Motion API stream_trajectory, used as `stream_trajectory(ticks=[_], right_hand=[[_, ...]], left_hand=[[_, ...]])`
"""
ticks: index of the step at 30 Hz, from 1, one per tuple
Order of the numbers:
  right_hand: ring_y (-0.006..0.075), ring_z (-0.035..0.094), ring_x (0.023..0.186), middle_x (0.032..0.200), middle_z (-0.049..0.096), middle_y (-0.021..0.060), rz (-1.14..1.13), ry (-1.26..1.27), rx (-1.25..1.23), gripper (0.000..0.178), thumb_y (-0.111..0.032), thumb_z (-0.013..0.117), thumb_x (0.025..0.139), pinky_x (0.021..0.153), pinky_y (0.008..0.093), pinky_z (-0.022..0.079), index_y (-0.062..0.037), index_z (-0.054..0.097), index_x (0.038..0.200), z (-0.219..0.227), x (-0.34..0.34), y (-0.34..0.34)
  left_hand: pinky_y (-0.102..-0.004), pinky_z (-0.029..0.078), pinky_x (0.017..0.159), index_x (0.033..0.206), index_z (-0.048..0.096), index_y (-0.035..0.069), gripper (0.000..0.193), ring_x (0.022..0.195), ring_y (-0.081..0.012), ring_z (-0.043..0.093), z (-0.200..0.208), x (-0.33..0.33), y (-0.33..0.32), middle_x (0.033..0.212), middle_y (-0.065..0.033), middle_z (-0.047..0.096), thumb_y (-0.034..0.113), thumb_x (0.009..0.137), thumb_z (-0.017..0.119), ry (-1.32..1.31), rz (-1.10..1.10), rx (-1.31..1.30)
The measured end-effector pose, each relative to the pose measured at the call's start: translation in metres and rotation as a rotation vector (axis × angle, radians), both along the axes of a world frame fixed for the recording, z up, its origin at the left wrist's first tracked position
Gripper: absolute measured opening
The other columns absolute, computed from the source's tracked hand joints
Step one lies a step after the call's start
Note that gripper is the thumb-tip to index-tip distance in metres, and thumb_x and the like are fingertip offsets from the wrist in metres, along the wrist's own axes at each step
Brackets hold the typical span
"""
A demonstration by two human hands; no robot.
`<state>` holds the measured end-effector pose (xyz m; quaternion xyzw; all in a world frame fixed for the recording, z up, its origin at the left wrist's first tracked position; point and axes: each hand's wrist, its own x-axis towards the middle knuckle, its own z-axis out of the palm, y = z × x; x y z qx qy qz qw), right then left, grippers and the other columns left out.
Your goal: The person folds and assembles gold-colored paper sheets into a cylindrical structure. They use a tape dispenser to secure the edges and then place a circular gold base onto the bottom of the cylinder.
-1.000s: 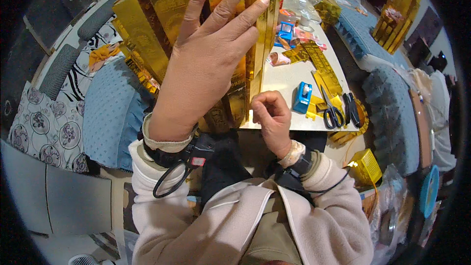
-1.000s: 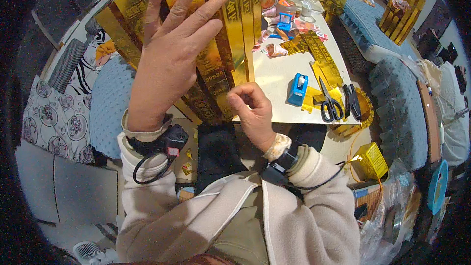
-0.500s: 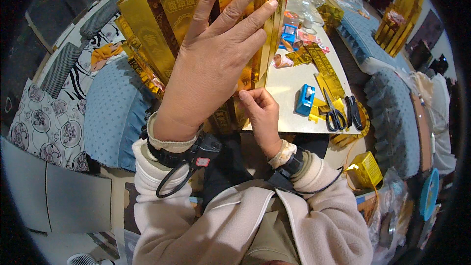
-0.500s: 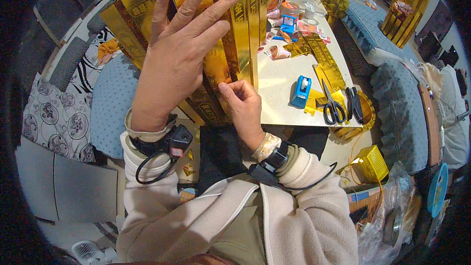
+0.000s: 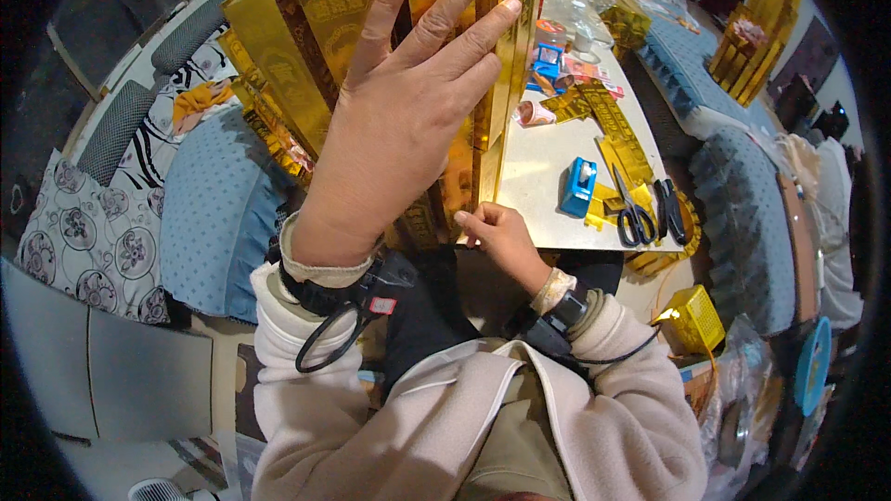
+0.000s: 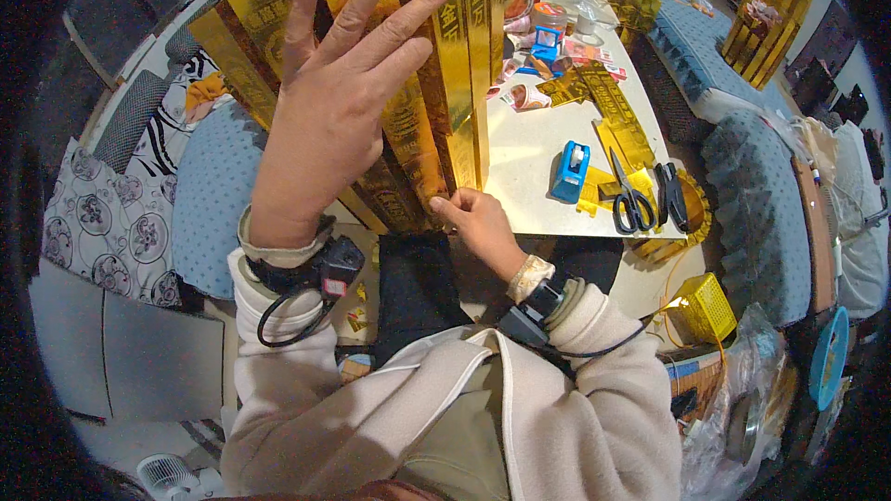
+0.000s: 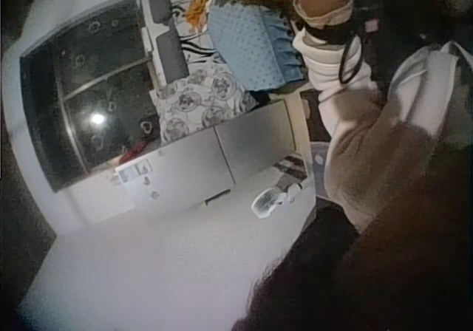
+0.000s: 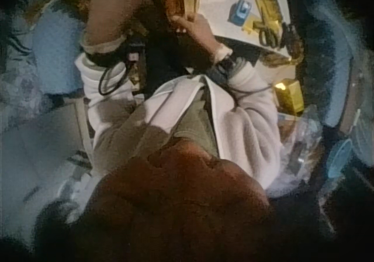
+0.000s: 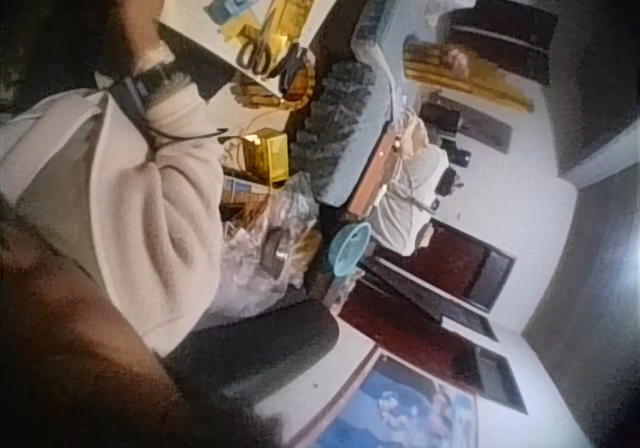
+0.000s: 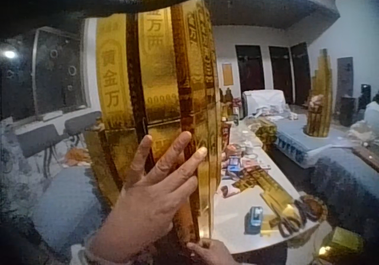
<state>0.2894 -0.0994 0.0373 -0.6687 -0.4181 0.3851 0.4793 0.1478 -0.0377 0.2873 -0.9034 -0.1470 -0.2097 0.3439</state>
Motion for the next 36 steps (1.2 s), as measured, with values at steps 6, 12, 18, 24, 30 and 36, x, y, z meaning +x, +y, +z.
stream_trajectory(ticks=[6, 12, 18, 24, 30, 36], right_hand=[[0.0230, 0.069, 0.076, 0.087, 0.072, 0.0126, -0.172, -0.317, 0.401, 0.024, -0.025, 0.074, 0.097, 0.071, 0.0358, 0.055, -0.0028, 0.067, 0.103, -0.027, 0.055, -0.011], [0.0324, 0.064, 0.104, 0.116, 0.062, 0.0205, -0.599, -0.499, 0.130, 0.045, -0.033, 0.071, 0.097, 0.087, 0.0442, 0.053, 0.0012, 0.058, 0.124, -0.046, 0.164, -0.043], [0.0163, 0.062, 0.056, 0.087, 0.067, 0.0115, -0.525, -0.083, 0.100, 0.041, -0.033, 0.069, 0.100, 0.054, 0.0302, 0.051, 0.0020, 0.061, 0.120, -0.071, 0.187, -0.053], [0.0140, 0.063, 0.064, 0.091, 0.070, 0.0071, -0.446, -0.021, -0.059, 0.033, -0.035, 0.069, 0.099, 0.058, 0.0285, 0.050, -0.0019, 0.070, 0.100, -0.061, 0.198, -0.049], [0.0145, 0.065, 0.072, 0.097, 0.072, 0.0066, -0.404, 0.477, -0.044, 0.027, -0.032, 0.068, 0.099, 0.066, 0.0297, 0.052, -0.0072, 0.066, 0.108, -0.029, 0.177, -0.062], [0.0151, 0.067, 0.082, 0.102, 0.071, 0.0079, -0.499, 0.591, 0.131, 0.023, -0.028, 0.069, 0.097, 0.073, 0.0316, 0.054, -0.0099, 0.065, 0.110, -0.041, 0.147, -0.070]], left_hand=[[-0.0624, -0.011, 0.128, 0.118, 0.071, 0.014, 0.022, 0.162, -0.0257, 0.012, -0.010, 0.001, 0.007, 0.161, -0.0034, 0.047, 0.021, 0.099, 0.062, -0.024, -0.008, -0.027], [-0.0532, 0.008, 0.131, 0.108, 0.067, 0.007, 0.034, 0.159, -0.0186, 0.025, -0.015, 0.004, 0.002, 0.162, 0.0046, 0.047, -0.009, 0.079, 0.060, -0.256, -0.150, -0.116], [-0.0532, 0.008, 0.131, 0.104, 0.067, 0.007, 0.031, 0.159, -0.0202, 0.026, -0.020, 0.006, 0.001, 0.162, 0.0036, 0.047, -0.010, 0.078, 0.060, -0.221, -0.134, -0.130], [-0.0517, 0.008, 0.131, 0.103, 0.069, 0.007, 0.029, 0.159, -0.0194, 0.027, -0.021, 0.006, 0.002, 0.161, 0.0029, 0.049, -0.008, 0.079, 0.061, -0.239, -0.155, -0.125], [-0.0529, 0.008, 0.131, 0.105, 0.069, 0.007, 0.031, 0.158, -0.0191, 0.028, -0.023, 0.006, 0.003, 0.160, 0.0028, 0.050, -0.009, 0.079, 0.060, -0.243, -0.153, -0.118], [-0.0537, 0.008, 0.131, 0.105, 0.069, 0.007, 0.032, 0.159, -0.0188, 0.026, -0.024, 0.007, 0.003, 0.162, 0.0032, 0.047, -0.009, 0.079, 0.060, -0.250, -0.160, -0.117]])
